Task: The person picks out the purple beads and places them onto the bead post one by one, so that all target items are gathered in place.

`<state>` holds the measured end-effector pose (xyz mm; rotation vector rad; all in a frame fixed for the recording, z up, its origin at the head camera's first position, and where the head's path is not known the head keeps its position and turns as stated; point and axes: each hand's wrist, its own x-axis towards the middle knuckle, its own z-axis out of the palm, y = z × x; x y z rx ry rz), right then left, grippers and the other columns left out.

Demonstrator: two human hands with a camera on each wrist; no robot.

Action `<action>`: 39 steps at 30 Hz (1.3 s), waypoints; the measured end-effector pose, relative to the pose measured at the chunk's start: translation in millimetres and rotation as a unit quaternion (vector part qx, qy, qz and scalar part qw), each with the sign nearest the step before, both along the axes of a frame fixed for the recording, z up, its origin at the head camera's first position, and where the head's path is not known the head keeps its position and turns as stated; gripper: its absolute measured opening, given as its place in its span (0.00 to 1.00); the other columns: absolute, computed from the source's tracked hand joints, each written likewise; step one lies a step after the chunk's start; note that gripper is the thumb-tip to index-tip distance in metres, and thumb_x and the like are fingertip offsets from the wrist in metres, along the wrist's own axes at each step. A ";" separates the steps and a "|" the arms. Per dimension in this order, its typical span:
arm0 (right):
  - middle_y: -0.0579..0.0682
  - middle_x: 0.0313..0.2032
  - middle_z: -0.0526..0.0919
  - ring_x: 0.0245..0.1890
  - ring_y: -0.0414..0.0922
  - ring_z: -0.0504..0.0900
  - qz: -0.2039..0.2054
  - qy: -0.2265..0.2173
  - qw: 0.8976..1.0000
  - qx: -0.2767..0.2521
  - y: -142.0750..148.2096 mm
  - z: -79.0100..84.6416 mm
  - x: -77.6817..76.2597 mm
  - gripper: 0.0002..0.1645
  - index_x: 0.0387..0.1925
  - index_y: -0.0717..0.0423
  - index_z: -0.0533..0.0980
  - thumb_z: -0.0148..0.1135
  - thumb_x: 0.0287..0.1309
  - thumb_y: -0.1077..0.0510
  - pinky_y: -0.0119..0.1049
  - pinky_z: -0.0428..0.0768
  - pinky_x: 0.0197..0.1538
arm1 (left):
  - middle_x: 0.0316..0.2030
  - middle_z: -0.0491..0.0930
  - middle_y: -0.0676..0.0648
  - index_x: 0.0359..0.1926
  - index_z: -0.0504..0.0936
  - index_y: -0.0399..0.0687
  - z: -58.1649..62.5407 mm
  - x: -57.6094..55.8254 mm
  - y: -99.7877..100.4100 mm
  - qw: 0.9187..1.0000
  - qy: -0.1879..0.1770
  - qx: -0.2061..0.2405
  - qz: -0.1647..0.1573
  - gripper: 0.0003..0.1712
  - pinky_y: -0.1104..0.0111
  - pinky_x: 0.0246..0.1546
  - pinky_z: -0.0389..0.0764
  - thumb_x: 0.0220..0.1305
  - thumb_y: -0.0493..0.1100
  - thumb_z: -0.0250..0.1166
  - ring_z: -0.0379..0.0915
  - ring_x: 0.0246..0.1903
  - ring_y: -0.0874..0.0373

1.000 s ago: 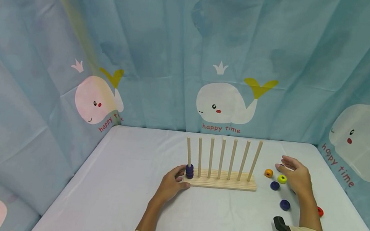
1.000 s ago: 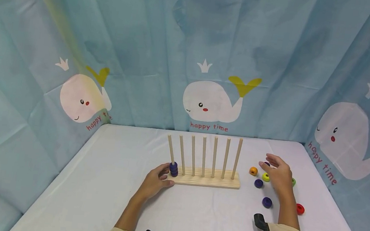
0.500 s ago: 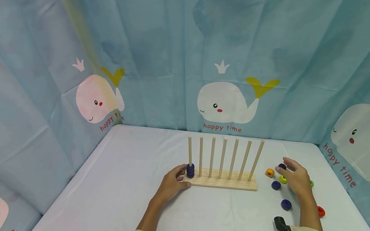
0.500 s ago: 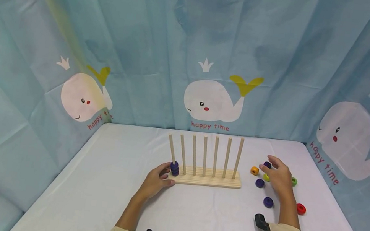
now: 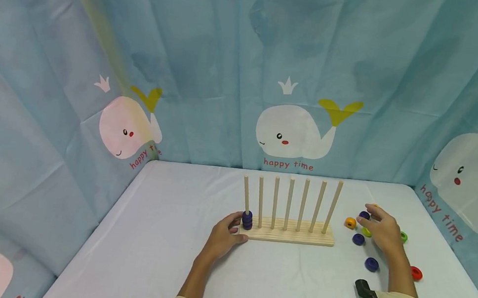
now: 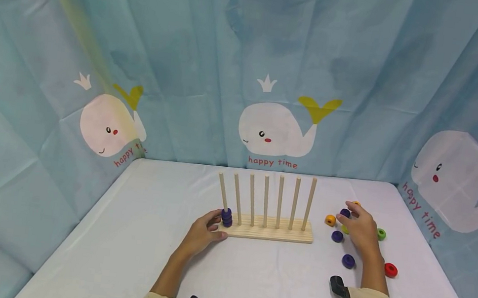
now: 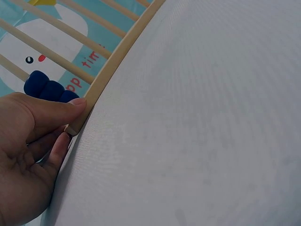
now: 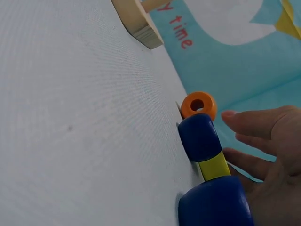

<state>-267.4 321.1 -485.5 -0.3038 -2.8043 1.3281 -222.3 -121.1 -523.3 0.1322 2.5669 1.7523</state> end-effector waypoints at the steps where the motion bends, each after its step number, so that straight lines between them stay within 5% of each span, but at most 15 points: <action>1: 0.73 0.76 0.63 0.75 0.74 0.60 0.002 0.001 1.000 0.005 -0.2 -0.5 -0.3 0.41 0.80 0.64 0.60 0.62 0.76 0.51 0.73 0.67 0.72 | 0.65 0.79 0.38 0.75 0.72 0.44 -0.1 -0.1 0.3 1.000 -0.004 0.003 0.001 0.43 0.57 0.68 0.81 0.60 0.34 0.77 0.76 0.66 0.43; 9: 0.73 0.70 0.72 0.69 0.72 0.69 0.008 0.029 0.999 0.035 -2.2 -5.1 -1.1 0.35 0.74 0.68 0.67 0.65 0.72 0.59 0.70 0.74 0.68 | 0.65 0.79 0.38 0.76 0.72 0.44 0.6 -0.4 0.8 1.000 -0.007 0.007 0.000 0.43 0.56 0.69 0.81 0.61 0.35 0.77 0.76 0.66 0.42; 23: 0.77 0.63 0.76 0.64 0.74 0.72 0.022 0.013 0.996 0.082 -2.3 -7.5 2.0 0.30 0.69 0.72 0.71 0.65 0.70 0.64 0.72 0.74 0.67 | 0.65 0.79 0.39 0.75 0.73 0.44 -0.8 0.6 2.2 1.000 -0.005 0.007 0.002 0.42 0.56 0.69 0.81 0.60 0.36 0.78 0.76 0.67 0.42; 39: 0.77 0.66 0.73 0.65 0.73 0.73 0.005 0.041 0.997 0.065 -0.9 1.9 0.5 0.29 0.70 0.71 0.70 0.59 0.77 0.58 0.66 0.80 0.64 | 0.66 0.79 0.39 0.75 0.72 0.43 -1.2 -0.7 0.5 1.000 -0.003 0.010 0.002 0.43 0.56 0.69 0.80 0.60 0.36 0.77 0.76 0.67 0.43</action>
